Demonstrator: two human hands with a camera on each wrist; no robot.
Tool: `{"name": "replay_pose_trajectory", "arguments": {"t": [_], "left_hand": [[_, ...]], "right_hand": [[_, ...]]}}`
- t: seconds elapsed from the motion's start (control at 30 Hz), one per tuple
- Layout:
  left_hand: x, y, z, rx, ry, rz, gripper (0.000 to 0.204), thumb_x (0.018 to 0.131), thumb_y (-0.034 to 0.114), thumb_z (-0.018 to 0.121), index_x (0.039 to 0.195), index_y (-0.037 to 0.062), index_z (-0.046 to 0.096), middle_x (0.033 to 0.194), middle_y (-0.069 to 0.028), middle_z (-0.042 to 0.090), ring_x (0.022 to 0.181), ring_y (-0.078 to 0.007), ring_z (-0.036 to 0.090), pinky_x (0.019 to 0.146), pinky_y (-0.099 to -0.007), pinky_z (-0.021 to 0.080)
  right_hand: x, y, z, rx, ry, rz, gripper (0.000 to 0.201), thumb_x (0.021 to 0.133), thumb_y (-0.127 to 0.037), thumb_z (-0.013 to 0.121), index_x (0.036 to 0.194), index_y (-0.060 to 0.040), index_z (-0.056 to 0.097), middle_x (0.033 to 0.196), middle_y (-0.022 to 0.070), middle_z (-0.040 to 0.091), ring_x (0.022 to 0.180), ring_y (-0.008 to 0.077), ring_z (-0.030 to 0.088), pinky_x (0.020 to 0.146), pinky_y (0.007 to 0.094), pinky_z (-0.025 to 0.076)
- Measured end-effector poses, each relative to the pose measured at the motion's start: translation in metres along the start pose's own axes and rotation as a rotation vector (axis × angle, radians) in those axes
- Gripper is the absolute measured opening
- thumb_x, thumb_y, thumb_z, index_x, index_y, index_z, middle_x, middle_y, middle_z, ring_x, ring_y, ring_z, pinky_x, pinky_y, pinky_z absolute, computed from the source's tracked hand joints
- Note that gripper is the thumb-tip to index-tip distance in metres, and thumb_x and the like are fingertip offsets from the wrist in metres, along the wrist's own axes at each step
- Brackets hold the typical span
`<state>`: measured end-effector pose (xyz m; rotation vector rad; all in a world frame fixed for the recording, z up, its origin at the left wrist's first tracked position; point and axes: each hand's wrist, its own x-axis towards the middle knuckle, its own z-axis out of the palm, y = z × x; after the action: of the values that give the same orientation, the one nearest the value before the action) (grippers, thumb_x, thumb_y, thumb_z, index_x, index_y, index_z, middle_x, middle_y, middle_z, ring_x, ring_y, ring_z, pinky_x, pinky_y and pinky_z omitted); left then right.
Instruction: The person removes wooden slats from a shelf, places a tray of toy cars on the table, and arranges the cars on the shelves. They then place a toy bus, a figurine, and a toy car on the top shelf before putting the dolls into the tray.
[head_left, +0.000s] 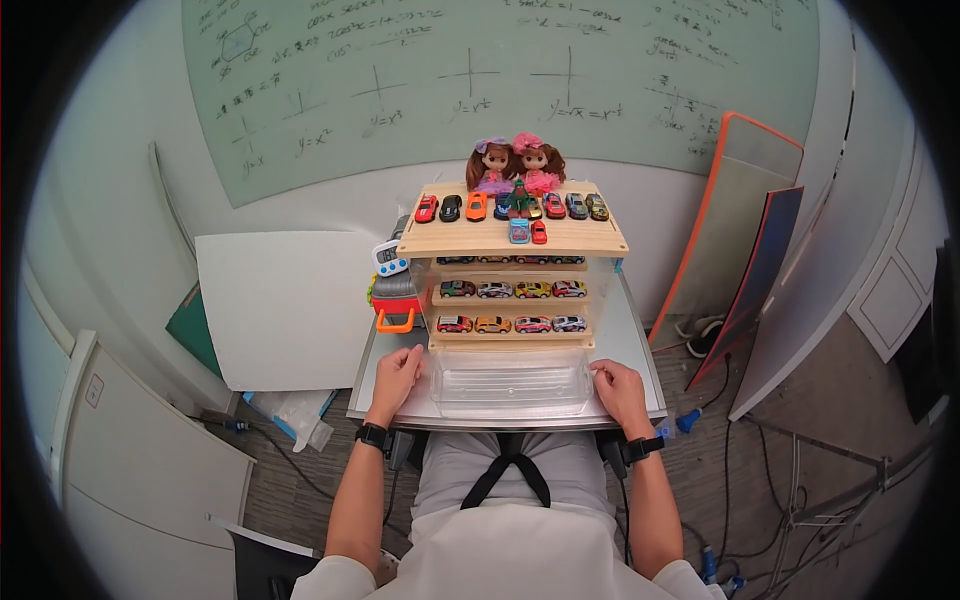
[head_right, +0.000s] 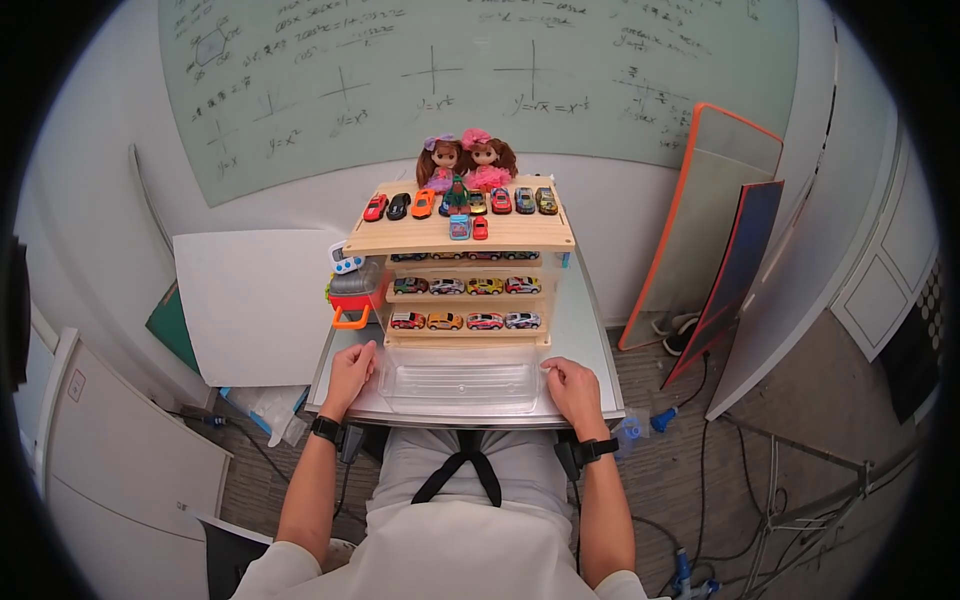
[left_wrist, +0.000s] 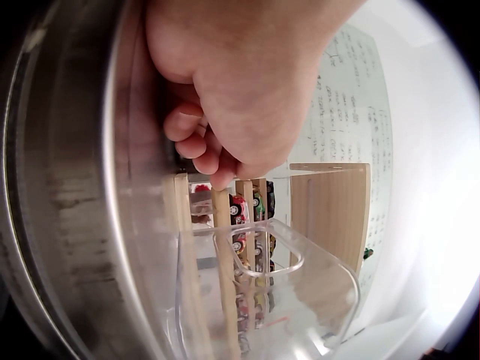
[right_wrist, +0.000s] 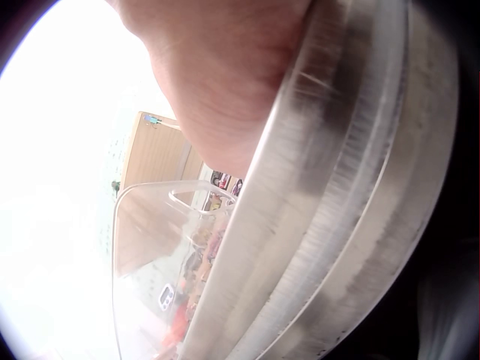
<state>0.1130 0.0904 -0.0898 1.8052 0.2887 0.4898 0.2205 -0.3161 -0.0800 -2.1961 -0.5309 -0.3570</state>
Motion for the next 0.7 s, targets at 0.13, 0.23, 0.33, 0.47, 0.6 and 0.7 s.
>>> {"name": "replay_pose_trajectory", "arguments": {"t": [0.13,0.23,0.33,0.47,0.6,0.7], "left_hand": [[-0.0016,0.0044,-0.0005,0.015,0.002,-0.017,0.046,0.106,0.033,0.062,0.071,0.0035,0.062,0.061,0.0036,0.055,0.055,-0.004,0.047,0.05,-0.025,0.038],[-0.0012,0.0044,-0.001,0.035,-0.001,-0.01,0.045,0.106,0.032,0.062,0.071,0.0036,0.063,0.061,0.0037,0.056,0.055,-0.004,0.047,0.05,-0.0251,0.038],[0.0001,0.0008,-0.0004,0.027,0.003,0.013,0.044,0.107,0.033,0.062,0.072,0.0068,0.062,0.06,0.0055,0.054,0.051,-0.0023,0.045,0.046,-0.0218,0.033],[-0.0015,0.003,0.0001,0.003,-0.001,-0.009,0.044,0.107,0.033,0.062,0.072,0.0069,0.062,0.06,0.0054,0.054,0.051,-0.0022,0.045,0.046,-0.0218,0.033],[-0.0016,0.0032,0.0006,-0.006,0.003,-0.009,0.043,0.107,0.034,0.063,0.072,0.0067,0.062,0.06,0.0055,0.054,0.05,-0.0025,0.045,0.046,-0.022,0.034],[-0.0015,0.0026,0.0003,-0.032,0.0,-0.017,0.043,0.106,0.034,0.063,0.073,0.0065,0.063,0.06,0.0056,0.054,0.05,-0.0025,0.045,0.046,-0.0217,0.034]], "right_hand": [[-0.0003,-0.0014,-0.0009,0.0,-0.007,0.02,0.021,0.091,-0.012,0.062,0.103,-0.0092,0.079,0.077,0.0187,0.071,0.07,0.0348,0.069,0.067,0.0434,0.054],[-0.0002,-0.0024,-0.0016,-0.004,-0.011,0.025,0.021,0.091,-0.013,0.061,0.103,-0.0093,0.079,0.077,0.0186,0.07,0.07,0.035,0.069,0.068,0.0434,0.054],[-0.0002,-0.0029,-0.0021,-0.001,-0.011,0.017,0.022,0.091,-0.012,0.061,0.103,-0.0094,0.079,0.076,0.0185,0.07,0.069,0.0352,0.069,0.067,0.0435,0.054],[-0.0004,-0.0005,-0.0005,-0.007,-0.003,0.003,0.022,0.091,-0.012,0.061,0.103,-0.0096,0.079,0.075,0.0185,0.07,0.069,0.0353,0.069,0.067,0.0435,0.054],[0.0002,-0.0018,-0.0007,-0.007,-0.012,0.017,0.022,0.09,-0.012,0.061,0.102,-0.0094,0.079,0.076,0.0185,0.07,0.069,0.035,0.069,0.067,0.0432,0.054],[-0.0007,-0.0025,-0.0016,-0.004,-0.001,0.008,0.022,0.09,-0.011,0.061,0.102,-0.0092,0.079,0.076,0.0185,0.07,0.069,0.0348,0.069,0.067,0.043,0.054]]}}
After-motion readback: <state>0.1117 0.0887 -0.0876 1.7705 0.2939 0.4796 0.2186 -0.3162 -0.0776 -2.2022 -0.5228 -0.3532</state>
